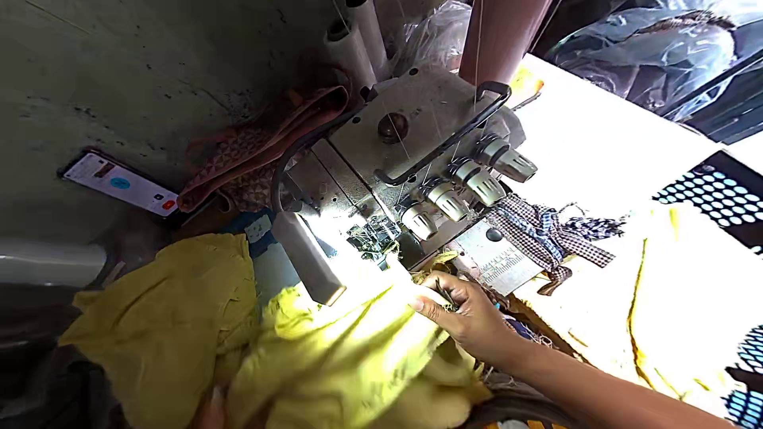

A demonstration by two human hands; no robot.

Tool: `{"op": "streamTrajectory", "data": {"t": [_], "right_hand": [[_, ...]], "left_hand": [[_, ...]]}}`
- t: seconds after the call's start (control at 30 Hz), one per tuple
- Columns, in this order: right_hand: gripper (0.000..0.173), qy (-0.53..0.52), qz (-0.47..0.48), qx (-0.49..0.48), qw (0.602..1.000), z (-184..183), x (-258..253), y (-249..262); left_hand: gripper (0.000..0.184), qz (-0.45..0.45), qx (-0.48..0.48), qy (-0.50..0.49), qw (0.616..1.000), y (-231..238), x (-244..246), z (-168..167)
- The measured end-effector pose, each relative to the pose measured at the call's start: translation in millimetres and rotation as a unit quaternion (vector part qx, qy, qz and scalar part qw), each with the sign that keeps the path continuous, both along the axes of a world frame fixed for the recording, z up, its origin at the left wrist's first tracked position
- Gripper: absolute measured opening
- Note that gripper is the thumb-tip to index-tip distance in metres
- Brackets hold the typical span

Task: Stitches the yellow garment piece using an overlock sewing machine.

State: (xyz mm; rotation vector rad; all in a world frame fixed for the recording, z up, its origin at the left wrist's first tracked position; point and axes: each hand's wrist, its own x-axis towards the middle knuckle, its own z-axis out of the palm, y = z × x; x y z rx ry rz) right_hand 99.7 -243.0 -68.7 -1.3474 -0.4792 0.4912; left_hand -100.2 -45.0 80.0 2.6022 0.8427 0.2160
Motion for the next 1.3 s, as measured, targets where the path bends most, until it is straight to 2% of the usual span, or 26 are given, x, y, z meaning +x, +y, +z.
{"op": "streamTrajectory", "data": {"t": [0.07,0.13,0.2,0.27,0.33,0.53,0.63,0.8,0.9,1.03,1.1,1.23,1.3], "right_hand": [[0.014,0.005,-0.004,0.006,1.0,-4,-4,1],[0.019,0.021,-0.003,0.017,1.0,-8,-8,0],[0.031,0.011,-0.01,0.037,0.999,-12,-14,-1],[0.037,-0.014,-0.018,0.044,0.999,-13,-15,-1],[0.035,-0.034,-0.013,0.043,0.998,-12,-14,-2],[0.027,-0.08,0.001,0.001,0.997,-13,-10,-1],[0.031,-0.092,0.017,0.026,0.995,-9,-11,-5],[0.027,-0.057,0.022,0.044,0.997,-15,-14,-14],[0.028,-0.075,0.022,0.049,0.996,-16,-12,-11],[0.03,-0.109,-0.027,0.044,0.993,-15,-18,-6],[0.03,-0.169,-0.04,0.017,0.985,-16,-25,-8],[0.025,-0.249,-0.005,-0.034,0.968,-17,-36,-15],[0.026,-0.198,0.008,0.002,0.98,-23,-38,-16]], "left_hand": [[0.065,-0.081,0.086,-0.009,0.993,16,26,-5],[0.047,-0.143,0.121,-0.062,0.98,-8,53,-16],[0.031,-0.167,0.152,-0.105,0.969,-37,82,-41],[0.03,-0.163,0.178,-0.132,0.962,-52,109,-68],[0.025,-0.142,0.191,-0.133,0.962,-55,122,-79],[0.019,-0.111,0.191,-0.127,0.967,-56,129,-78],[0.016,-0.114,0.166,-0.129,0.971,-61,132,-79],[0.018,-0.124,0.16,-0.151,0.968,-64,129,-86],[0.017,-0.137,0.131,-0.17,0.967,-65,126,-85],[0.018,-0.146,0.113,-0.16,0.97,-66,124,-80],[0.026,-0.142,0.09,-0.125,0.978,-66,122,-72],[0.06,-0.092,0.04,0.007,0.995,-84,117,-50],[0.05,-0.073,0.022,0.015,0.997,-89,115,-54]]}}
